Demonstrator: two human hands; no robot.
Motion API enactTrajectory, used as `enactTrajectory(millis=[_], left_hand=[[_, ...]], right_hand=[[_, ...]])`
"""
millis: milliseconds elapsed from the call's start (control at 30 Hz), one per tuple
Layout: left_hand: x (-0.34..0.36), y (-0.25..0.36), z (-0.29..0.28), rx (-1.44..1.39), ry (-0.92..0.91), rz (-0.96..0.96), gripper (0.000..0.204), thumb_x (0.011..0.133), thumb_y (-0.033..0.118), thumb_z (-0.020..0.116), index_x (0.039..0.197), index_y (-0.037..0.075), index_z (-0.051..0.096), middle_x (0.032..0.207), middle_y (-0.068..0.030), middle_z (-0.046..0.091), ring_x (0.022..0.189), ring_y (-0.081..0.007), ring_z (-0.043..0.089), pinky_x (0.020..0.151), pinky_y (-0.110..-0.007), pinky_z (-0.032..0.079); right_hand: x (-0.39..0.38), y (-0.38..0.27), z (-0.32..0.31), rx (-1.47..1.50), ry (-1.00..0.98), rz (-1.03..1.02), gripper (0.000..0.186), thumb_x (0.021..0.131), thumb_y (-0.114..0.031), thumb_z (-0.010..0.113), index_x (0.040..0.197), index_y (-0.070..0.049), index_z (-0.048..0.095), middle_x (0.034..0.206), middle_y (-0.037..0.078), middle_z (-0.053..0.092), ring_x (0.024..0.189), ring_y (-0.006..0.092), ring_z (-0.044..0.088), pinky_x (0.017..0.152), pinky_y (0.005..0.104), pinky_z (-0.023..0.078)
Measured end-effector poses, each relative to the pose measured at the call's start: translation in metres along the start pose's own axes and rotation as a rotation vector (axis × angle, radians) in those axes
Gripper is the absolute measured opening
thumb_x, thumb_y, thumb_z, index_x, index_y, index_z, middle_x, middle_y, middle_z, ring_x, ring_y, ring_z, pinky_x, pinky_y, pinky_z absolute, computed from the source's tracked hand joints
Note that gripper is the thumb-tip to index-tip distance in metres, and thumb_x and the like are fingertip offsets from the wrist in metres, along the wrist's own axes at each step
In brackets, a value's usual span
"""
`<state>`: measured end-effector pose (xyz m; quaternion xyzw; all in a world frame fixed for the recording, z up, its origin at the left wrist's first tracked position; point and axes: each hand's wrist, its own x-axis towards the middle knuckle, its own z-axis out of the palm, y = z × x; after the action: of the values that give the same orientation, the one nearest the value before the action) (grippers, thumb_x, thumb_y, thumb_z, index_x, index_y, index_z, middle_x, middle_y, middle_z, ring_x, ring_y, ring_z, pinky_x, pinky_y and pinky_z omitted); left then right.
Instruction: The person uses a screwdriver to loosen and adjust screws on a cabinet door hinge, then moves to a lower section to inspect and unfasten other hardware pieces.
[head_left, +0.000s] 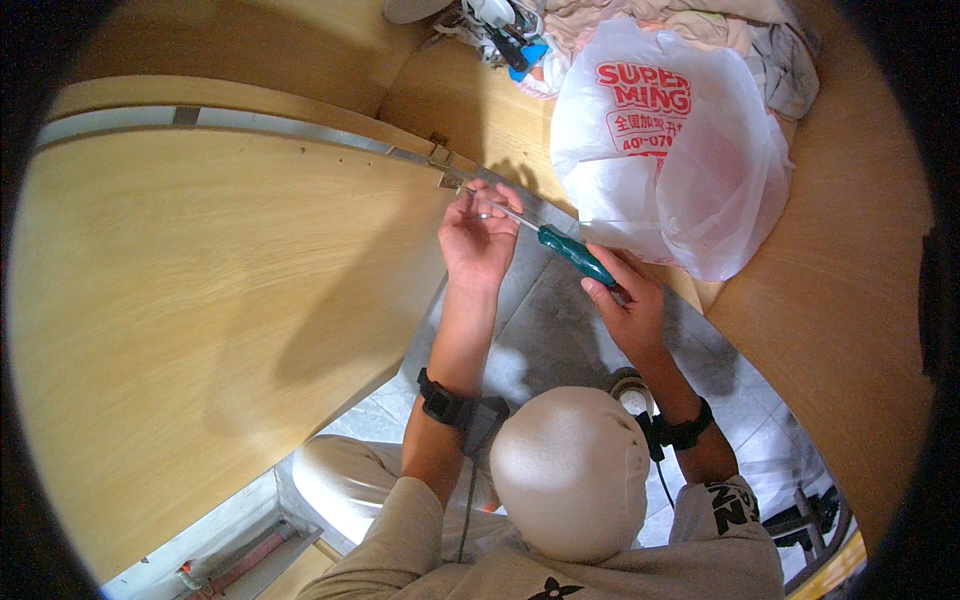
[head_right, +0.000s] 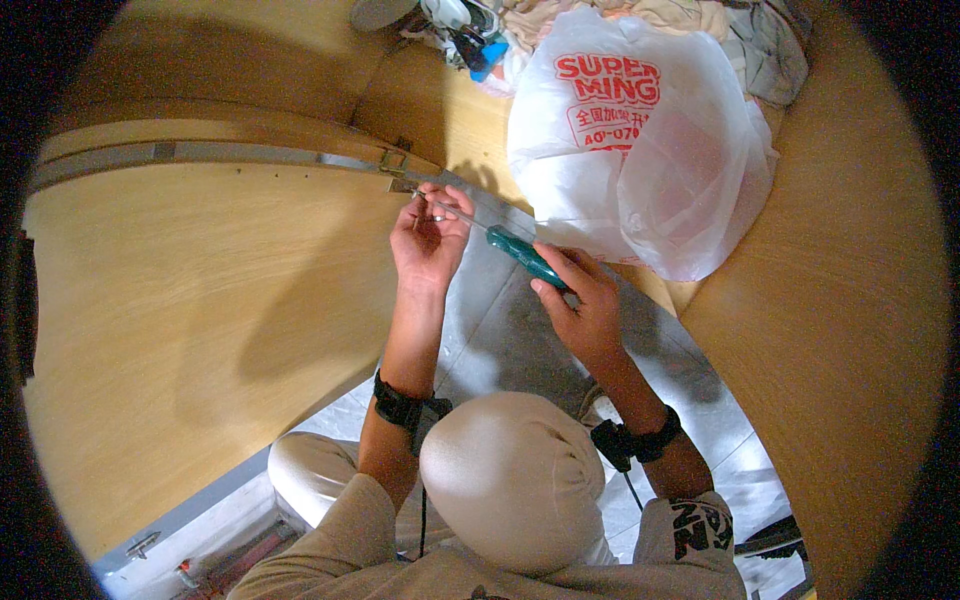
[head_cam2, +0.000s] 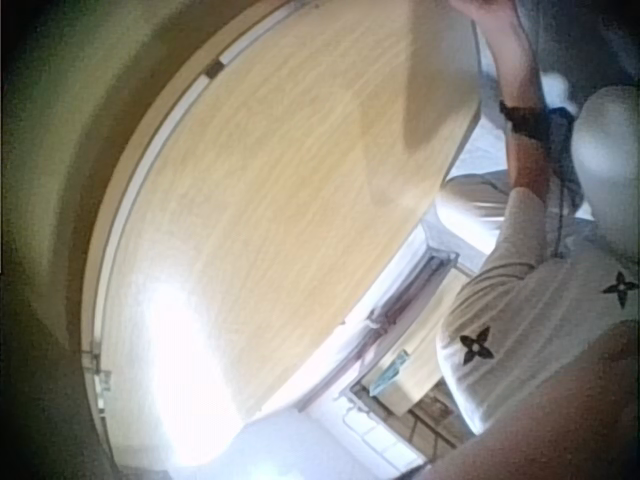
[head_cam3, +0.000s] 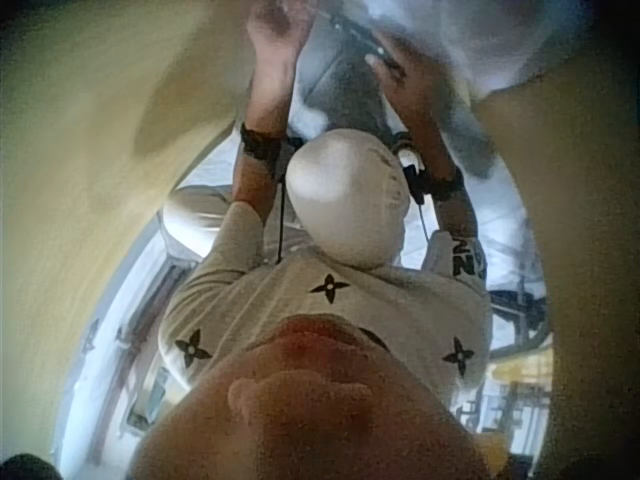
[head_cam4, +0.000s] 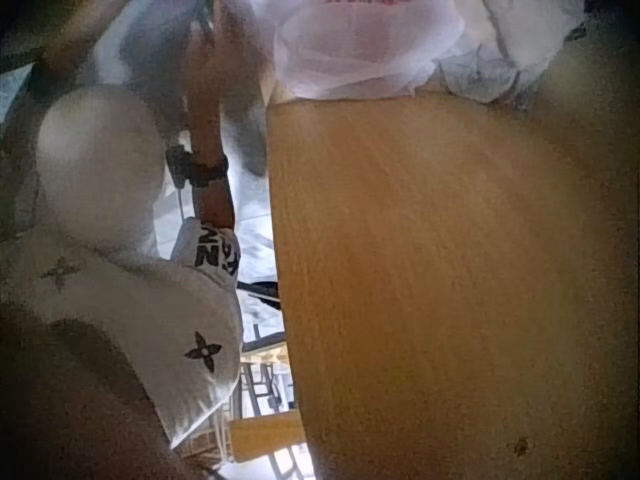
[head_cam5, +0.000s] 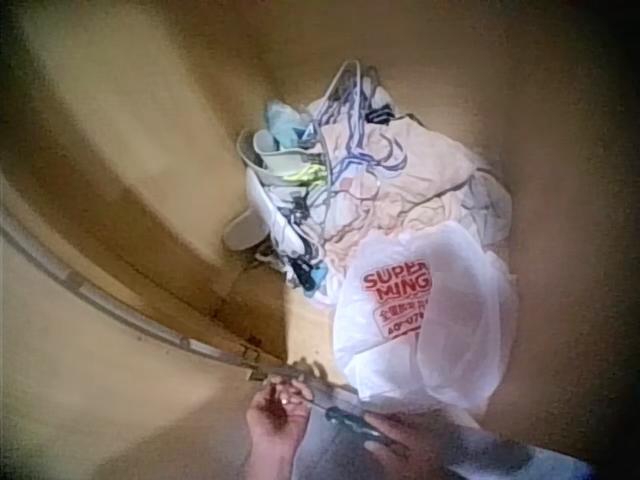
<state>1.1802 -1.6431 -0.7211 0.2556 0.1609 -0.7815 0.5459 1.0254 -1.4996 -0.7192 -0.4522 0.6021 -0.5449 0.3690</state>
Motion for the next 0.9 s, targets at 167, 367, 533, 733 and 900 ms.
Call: enactTrajectory(millis=[167, 367, 533, 733, 900], left_hand=[[-0.002, -0.004, 0.003, 0.027, 0.035, 0.030, 0.014, 0.083, 0.004, 0.043, 0.089, -0.005, 0.052, 0.078, -0.0114, 0.057, 0.072, -0.0193, 0.054, 0.085, -0.041, 0.046], [0.001, -0.002, 0.002, 0.100, 0.018, 0.059, 0.012, 0.082, 0.003, 0.044, 0.090, -0.004, 0.050, 0.083, -0.0108, 0.058, 0.072, -0.0179, 0.053, 0.085, -0.042, 0.047], [0.003, 0.004, -0.002, 0.077, -0.011, 0.027, 0.013, 0.083, 0.003, 0.044, 0.090, -0.004, 0.050, 0.081, -0.0107, 0.058, 0.071, -0.0178, 0.053, 0.086, -0.042, 0.047], [-0.005, 0.000, 0.004, 0.071, -0.035, 0.041, 0.016, 0.086, 0.004, 0.044, 0.094, -0.007, 0.053, 0.083, -0.0128, 0.060, 0.085, -0.0230, 0.058, 0.094, -0.045, 0.042], [-0.013, -0.005, 0.002, 0.546, -0.085, 0.131, 0.016, 0.093, 0.010, 0.044, 0.102, -0.001, 0.052, 0.109, -0.0130, 0.058, 0.113, -0.0297, 0.052, 0.101, -0.054, 0.038]], right_hand=[[0.000, 0.000, -0.002, -0.004, -0.001, -0.011, 0.036, 0.077, -0.003, 0.064, 0.113, -0.002, 0.059, 0.096, 0.015, 0.062, 0.080, 0.0221, 0.061, 0.068, 0.0285, 0.049], [0.001, 0.000, -0.001, 0.017, -0.005, 0.041, 0.037, 0.076, -0.004, 0.066, 0.113, -0.004, 0.060, 0.095, 0.014, 0.062, 0.078, 0.0217, 0.061, 0.067, 0.0285, 0.049], [0.002, 0.002, 0.001, -0.036, 0.001, -0.018, 0.036, 0.076, -0.005, 0.067, 0.112, -0.005, 0.061, 0.093, 0.013, 0.063, 0.078, 0.0211, 0.062, 0.062, 0.0272, 0.050], [0.000, -0.006, -0.007, 0.341, -0.150, 0.469, 0.036, 0.084, -0.014, 0.062, 0.117, -0.002, 0.054, 0.089, 0.012, 0.063, 0.065, 0.0154, 0.061, 0.054, 0.0240, 0.048], [0.009, -0.005, -0.008, 0.630, -0.215, 0.660, 0.035, 0.089, -0.017, 0.055, 0.119, -0.001, 0.045, 0.087, 0.009, 0.061, 0.061, 0.0124, 0.058, 0.052, 0.0231, 0.046]])
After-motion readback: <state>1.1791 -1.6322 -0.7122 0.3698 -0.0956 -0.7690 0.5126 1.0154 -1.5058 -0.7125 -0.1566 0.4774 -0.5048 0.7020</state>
